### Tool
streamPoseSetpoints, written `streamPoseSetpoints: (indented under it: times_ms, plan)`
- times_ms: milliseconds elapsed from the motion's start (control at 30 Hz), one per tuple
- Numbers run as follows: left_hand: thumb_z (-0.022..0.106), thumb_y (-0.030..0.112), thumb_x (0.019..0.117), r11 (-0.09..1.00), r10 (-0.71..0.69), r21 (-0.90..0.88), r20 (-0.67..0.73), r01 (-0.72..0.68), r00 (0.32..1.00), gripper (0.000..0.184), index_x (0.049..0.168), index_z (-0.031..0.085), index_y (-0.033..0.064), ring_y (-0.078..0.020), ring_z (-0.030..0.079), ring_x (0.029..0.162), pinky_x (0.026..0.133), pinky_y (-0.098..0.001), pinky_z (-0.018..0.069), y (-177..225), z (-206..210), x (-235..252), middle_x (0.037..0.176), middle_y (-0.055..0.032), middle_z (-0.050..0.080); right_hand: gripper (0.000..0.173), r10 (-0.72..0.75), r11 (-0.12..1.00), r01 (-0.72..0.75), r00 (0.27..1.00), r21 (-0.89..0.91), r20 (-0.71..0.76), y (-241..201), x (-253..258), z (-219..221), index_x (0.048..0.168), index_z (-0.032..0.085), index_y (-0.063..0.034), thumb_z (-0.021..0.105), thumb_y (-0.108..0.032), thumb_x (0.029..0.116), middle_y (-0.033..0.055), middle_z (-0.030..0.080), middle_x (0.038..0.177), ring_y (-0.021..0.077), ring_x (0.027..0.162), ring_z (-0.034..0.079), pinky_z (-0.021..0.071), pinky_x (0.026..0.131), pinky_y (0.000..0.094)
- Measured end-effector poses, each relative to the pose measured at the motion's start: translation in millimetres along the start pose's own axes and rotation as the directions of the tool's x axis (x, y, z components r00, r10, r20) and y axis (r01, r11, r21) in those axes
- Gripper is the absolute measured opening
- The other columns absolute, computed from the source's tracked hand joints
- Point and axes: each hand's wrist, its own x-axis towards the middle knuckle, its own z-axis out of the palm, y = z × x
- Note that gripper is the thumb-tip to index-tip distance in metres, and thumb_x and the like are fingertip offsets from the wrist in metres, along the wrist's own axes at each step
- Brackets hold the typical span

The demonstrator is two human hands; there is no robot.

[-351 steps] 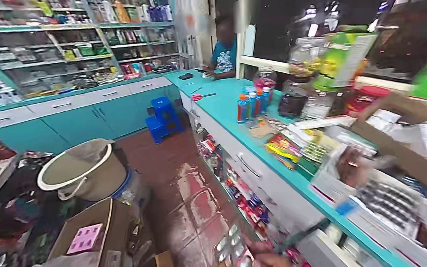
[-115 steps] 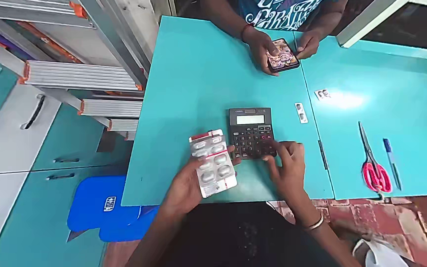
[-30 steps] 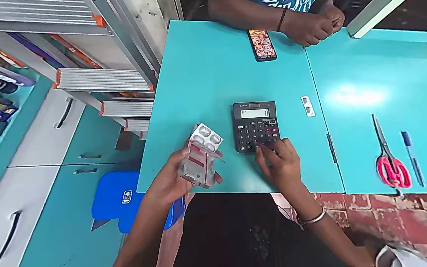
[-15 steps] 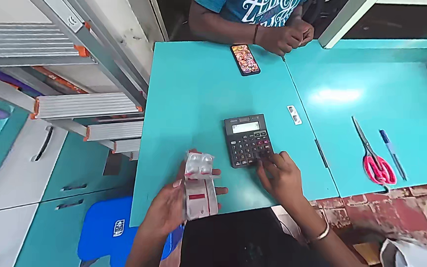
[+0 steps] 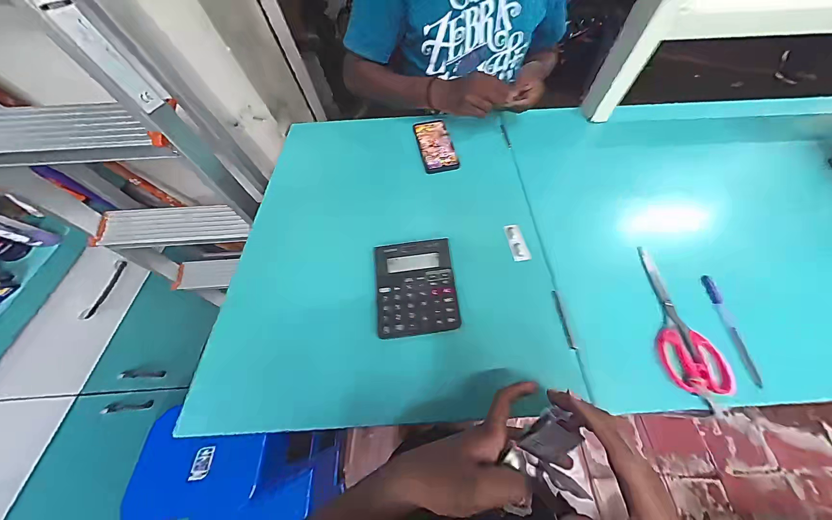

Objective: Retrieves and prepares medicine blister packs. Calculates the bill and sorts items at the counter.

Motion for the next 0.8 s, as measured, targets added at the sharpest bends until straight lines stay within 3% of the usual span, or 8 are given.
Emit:
streamPoseSetpoints:
  times_ms: [100, 167, 267, 400, 467, 600, 700, 800]
  plan:
    - [0.052, -0.001, 0.0944, 0.982, -0.06, 0.186, 0.142, 0.033, 0.988, 0.082, 0.158, 0.0, -0.0007, -0.0121, 0.066, 0.105, 0.093, -0.0332, 0.0541, -27.7, 54.6, 76.0, 0.128, -0.023, 0.059, 0.069, 0.08, 0.996, -0.084, 0.99, -0.025, -0.115, 18.5, -64.5, -61.9, 0.143, 0.05, 0.0077, 0.08, -0.025, 0.0891, 0.0183, 0.069, 0.123, 0.0094, 0.116, 0.064, 0.0502, 0.105, 0.0299]
    - [0.055, 0.001, 0.094, 0.963, -0.094, 0.27, 0.301, 0.01, 0.949, 0.079, 0.157, 0.006, -0.0035, -0.0186, 0.069, 0.099, 0.09, -0.037, 0.0565, -54.0, 91.4, 138.7, 0.119, -0.0255, 0.063, 0.041, 0.109, 0.994, -0.112, 0.975, -0.003, -0.192, 40.6, -112.6, -115.9, 0.122, 0.068, 0.0043, 0.08, -0.016, 0.0884, 0.0113, 0.072, 0.107, 0.006, 0.103, 0.067, 0.0548, 0.096, 0.0256]
    - [0.062, 0.008, 0.0956, 0.926, -0.158, 0.376, 0.389, 0.0, 0.908, 0.056, 0.146, 0.04, -0.0033, -0.0219, 0.068, 0.086, 0.078, -0.0395, 0.0566, -87.8, 149.9, 236.5, 0.107, -0.0234, 0.068, 0.018, 0.173, 0.985, -0.168, 0.941, 0.044, -0.292, 72.0, -186.9, -199.6, 0.103, 0.073, 0.0005, 0.078, -0.01, 0.0886, 0.0038, 0.071, 0.1, 0.0019, 0.094, 0.067, 0.0581, 0.087, 0.0227]
    - [0.076, 0.019, 0.0909, 0.92, -0.099, 0.391, 0.237, -0.002, 0.967, 0.032, 0.113, 0.069, -0.003, -0.0092, 0.068, 0.085, 0.081, -0.0302, 0.0565, -107.7, 227.1, 357.3, 0.096, -0.0091, 0.072, 0.021, 0.381, 0.921, -0.268, 0.768, 0.281, -0.515, 100.1, -260.1, -313.2, 0.106, 0.069, -0.0102, 0.07, 0.002, 0.0884, -0.0119, 0.073, 0.098, -0.0008, 0.088, 0.069, 0.0604, 0.082, 0.0234]
    - [0.075, 0.019, 0.0925, 0.95, -0.108, 0.309, 0.236, 0.031, 0.966, 0.032, 0.116, 0.068, -0.0009, -0.0075, 0.072, 0.09, 0.084, -0.0291, 0.0608, -122.8, 263.4, 414.4, 0.101, -0.0045, 0.075, 0.023, 0.517, 0.845, -0.287, 0.655, 0.451, -0.551, 119.2, -291.3, -363.6, 0.112, 0.068, -0.0105, 0.069, -0.002, 0.0897, -0.0094, 0.075, 0.096, 0.0028, 0.087, 0.071, 0.061, 0.081, 0.0256]
    - [0.076, 0.02, 0.0916, 0.936, -0.136, 0.352, 0.28, 0.03, 0.95, 0.031, 0.116, 0.07, 0.002, -0.0063, 0.072, 0.088, 0.083, -0.028, 0.0614, -160.9, 326.5, 553.3, 0.099, -0.0001, 0.076, 0.04, 0.623, 0.726, -0.242, 0.627, 0.643, -0.467, 181.3, -333.7, -475.0, 0.129, 0.058, -0.0043, 0.072, -0.01, 0.0915, 0.0004, 0.075, 0.107, 0.0124, 0.095, 0.073, 0.063, 0.086, 0.0334]
    - [0.073, 0.016, 0.0928, 0.95, -0.132, 0.311, 0.31, 0.03, 0.942, 0.026, 0.115, 0.07, 0.0021, -0.0053, 0.072, 0.088, 0.082, -0.0266, 0.0613, -186.4, 382.8, 679.7, 0.098, 0.0015, 0.076, 0.03, 0.66, 0.665, -0.148, 0.575, 0.732, -0.483, 232.8, -356.9, -579.7, 0.123, 0.061, -0.0009, 0.068, -0.004, 0.0945, 0.0075, 0.076, 0.104, 0.0214, 0.09, 0.076, 0.0657, 0.082, 0.0411]
    - [0.071, 0.016, 0.0943, 0.956, -0.091, 0.294, 0.347, -0.016, 0.933, 0.022, 0.11, 0.071, 0.0011, -0.0079, 0.073, 0.084, 0.079, -0.029, 0.062, -201.3, 454.8, 822.6, 0.095, -0.0014, 0.076, 0.033, 0.712, 0.652, -0.07, 0.396, 0.755, -0.579, 275.3, -384.8, -695.7, 0.127, 0.057, 0.0003, 0.066, -0.007, 0.0954, 0.0111, 0.075, 0.104, 0.0234, 0.089, 0.076, 0.0656, 0.079, 0.0416]
